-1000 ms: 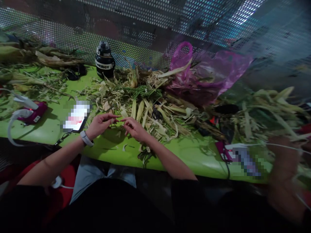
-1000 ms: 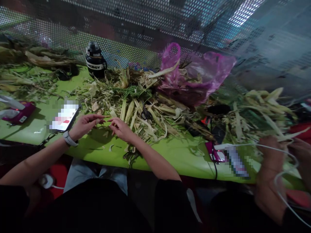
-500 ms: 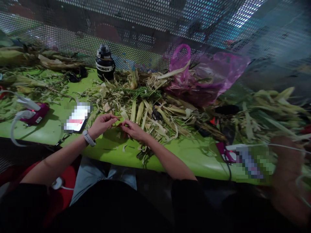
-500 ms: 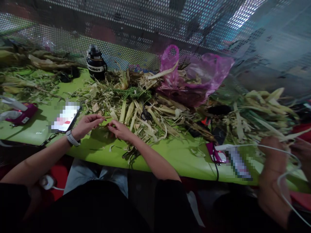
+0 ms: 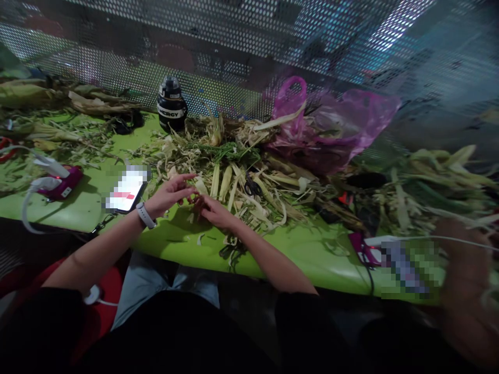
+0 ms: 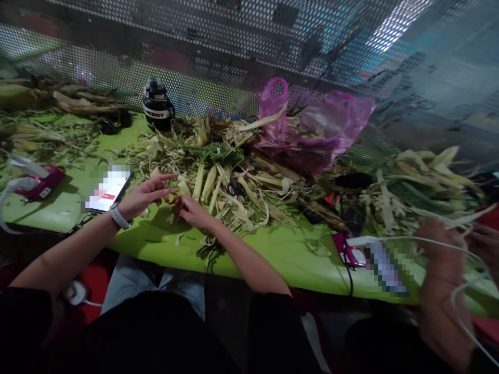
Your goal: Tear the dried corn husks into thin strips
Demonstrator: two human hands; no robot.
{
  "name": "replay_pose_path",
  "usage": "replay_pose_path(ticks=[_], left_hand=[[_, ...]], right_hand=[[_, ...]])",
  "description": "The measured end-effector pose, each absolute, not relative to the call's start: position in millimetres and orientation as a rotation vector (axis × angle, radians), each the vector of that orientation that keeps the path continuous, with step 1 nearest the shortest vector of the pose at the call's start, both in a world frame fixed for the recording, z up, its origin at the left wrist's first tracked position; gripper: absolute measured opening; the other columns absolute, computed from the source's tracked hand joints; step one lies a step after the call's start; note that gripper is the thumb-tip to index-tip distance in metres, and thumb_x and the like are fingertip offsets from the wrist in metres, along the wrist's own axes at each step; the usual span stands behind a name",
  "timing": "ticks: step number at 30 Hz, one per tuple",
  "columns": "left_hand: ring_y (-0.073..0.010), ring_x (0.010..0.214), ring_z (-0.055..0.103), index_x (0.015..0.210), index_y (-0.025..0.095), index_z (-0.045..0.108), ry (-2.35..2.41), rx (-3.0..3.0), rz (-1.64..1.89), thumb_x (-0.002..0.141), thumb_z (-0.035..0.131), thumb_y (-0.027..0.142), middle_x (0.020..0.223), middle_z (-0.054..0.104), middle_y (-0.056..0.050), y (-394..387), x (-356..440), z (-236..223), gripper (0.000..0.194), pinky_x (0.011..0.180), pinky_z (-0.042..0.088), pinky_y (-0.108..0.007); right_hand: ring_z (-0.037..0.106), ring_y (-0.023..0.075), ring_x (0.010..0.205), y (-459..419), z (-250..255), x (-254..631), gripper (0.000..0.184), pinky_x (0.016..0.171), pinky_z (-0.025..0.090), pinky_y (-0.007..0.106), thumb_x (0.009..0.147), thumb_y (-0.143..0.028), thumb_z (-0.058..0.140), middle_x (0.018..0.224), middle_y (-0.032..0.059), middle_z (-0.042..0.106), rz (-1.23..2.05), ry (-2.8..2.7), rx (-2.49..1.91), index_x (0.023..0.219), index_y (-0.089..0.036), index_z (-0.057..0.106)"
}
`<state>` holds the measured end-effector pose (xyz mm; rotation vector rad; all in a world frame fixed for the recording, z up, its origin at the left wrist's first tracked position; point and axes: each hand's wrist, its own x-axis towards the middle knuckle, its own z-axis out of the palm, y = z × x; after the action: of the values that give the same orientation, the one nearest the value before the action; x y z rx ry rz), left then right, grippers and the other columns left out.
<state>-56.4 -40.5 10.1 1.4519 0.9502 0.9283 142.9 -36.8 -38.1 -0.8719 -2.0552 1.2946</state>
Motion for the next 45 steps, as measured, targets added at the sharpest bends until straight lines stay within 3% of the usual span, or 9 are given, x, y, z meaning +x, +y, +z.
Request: replay_pose_path(ticks=[7, 10, 14, 22, 27, 30, 36, 40, 45], left_hand=[[-0.0157, 0.075, 0.058, 0.110, 0.018, 0.062, 1.427, 2.414, 0.720, 0.076, 0.053, 0.015, 0.105, 0.063, -0.007, -45, -62, 7, 0.036, 0.069, 0.043, -0.028], [-0.0174, 0.079, 0.060, 0.113, 0.018, 0.058, 1.526, 2.463, 0.776, 0.082, 0.051, 0.018, 0.110, 0.061, -0.008, -47, -61, -2, 0.031, 0.067, 0.042, -0.028], [-0.0141, 0.066, 0.055, 0.095, 0.015, 0.057, 1.560, 2.263, 0.962, 0.082, 0.061, 0.032, 0.089, 0.060, -0.005, -42, -57, -17, 0.021, 0.063, 0.041, -0.028], [-0.0154, 0.078, 0.054, 0.071, 0.016, 0.056, 1.262, 2.271, 1.130, 0.076, 0.070, 0.043, 0.087, 0.056, -0.005, -43, -53, -23, 0.031, 0.067, 0.042, -0.027], [-0.0123, 0.067, 0.050, 0.082, 0.017, 0.051, 1.274, 2.025, 1.226, 0.063, 0.079, 0.049, 0.080, 0.056, -0.002, -43, -49, -19, 0.046, 0.058, 0.039, -0.025], [-0.0113, 0.062, 0.045, 0.071, 0.018, 0.048, 1.447, 1.991, 1.300, 0.060, 0.079, 0.052, 0.071, 0.052, 0.001, -42, -51, -15, 0.047, 0.056, 0.035, -0.025], [-0.0061, 0.042, 0.026, 0.041, 0.016, 0.044, 1.473, 1.691, 0.902, 0.069, 0.068, 0.061, 0.040, 0.031, 0.005, -49, -59, -7, 0.058, 0.043, 0.019, -0.025], [-0.0059, 0.041, 0.029, 0.061, 0.013, 0.069, 1.321, 1.491, 0.847, 0.067, 0.071, 0.057, 0.042, 0.042, 0.003, -47, -59, -12, 0.045, 0.042, 0.017, -0.023], [-0.0125, 0.060, 0.051, 0.081, 0.014, 0.075, 1.200, 1.660, 0.843, 0.064, 0.076, 0.051, 0.068, 0.064, -0.004, -41, -59, -25, 0.041, 0.052, 0.035, -0.024]], right_hand=[[0.051, 0.0083, 0.045, -34, -50, 143, 0.022, 0.044, 0.039, 0.019, 0.089, -0.042, 0.048, 0.058, -0.0078, 0.049, 1.391, -1.855, -1.048, 0.087, -0.021, 0.043], [0.050, 0.0074, 0.043, -34, -52, 143, 0.023, 0.044, 0.038, 0.018, 0.089, -0.043, 0.049, 0.054, -0.0092, 0.048, 1.335, -1.831, -1.066, 0.086, -0.021, 0.043], [0.048, 0.0078, 0.041, -34, -52, 141, 0.021, 0.043, 0.037, 0.018, 0.089, -0.041, 0.049, 0.050, -0.0101, 0.047, 1.333, -1.814, -1.094, 0.087, -0.022, 0.043], [0.051, 0.0104, 0.044, -31, -57, 140, 0.018, 0.043, 0.039, 0.021, 0.091, -0.038, 0.048, 0.059, -0.0068, 0.053, 1.415, -1.733, -1.146, 0.087, -0.023, 0.040], [0.052, 0.0103, 0.046, -30, -56, 140, 0.018, 0.048, 0.041, 0.021, 0.091, -0.038, 0.049, 0.057, -0.0073, 0.051, 1.395, -1.755, -1.133, 0.087, -0.023, 0.042], [0.053, 0.0099, 0.044, -31, -56, 141, 0.018, 0.044, 0.041, 0.021, 0.092, -0.039, 0.048, 0.060, -0.0071, 0.054, 1.444, -1.727, -1.139, 0.089, -0.023, 0.041], [0.056, 0.0084, 0.044, -31, -56, 140, 0.022, 0.042, 0.043, 0.020, 0.090, -0.043, 0.048, 0.068, -0.0067, 0.058, 1.485, -1.698, -1.105, 0.089, -0.022, 0.041], [0.055, 0.0084, 0.044, -32, -52, 140, 0.029, 0.041, 0.043, 0.020, 0.085, -0.048, 0.055, 0.064, -0.0077, 0.054, 1.478, -1.681, -1.108, 0.085, -0.022, 0.042], [0.054, 0.0103, 0.043, -35, -48, 139, 0.031, 0.039, 0.043, 0.021, 0.084, -0.049, 0.058, 0.056, -0.0084, 0.051, 1.556, -1.637, -1.095, 0.087, -0.023, 0.043]])
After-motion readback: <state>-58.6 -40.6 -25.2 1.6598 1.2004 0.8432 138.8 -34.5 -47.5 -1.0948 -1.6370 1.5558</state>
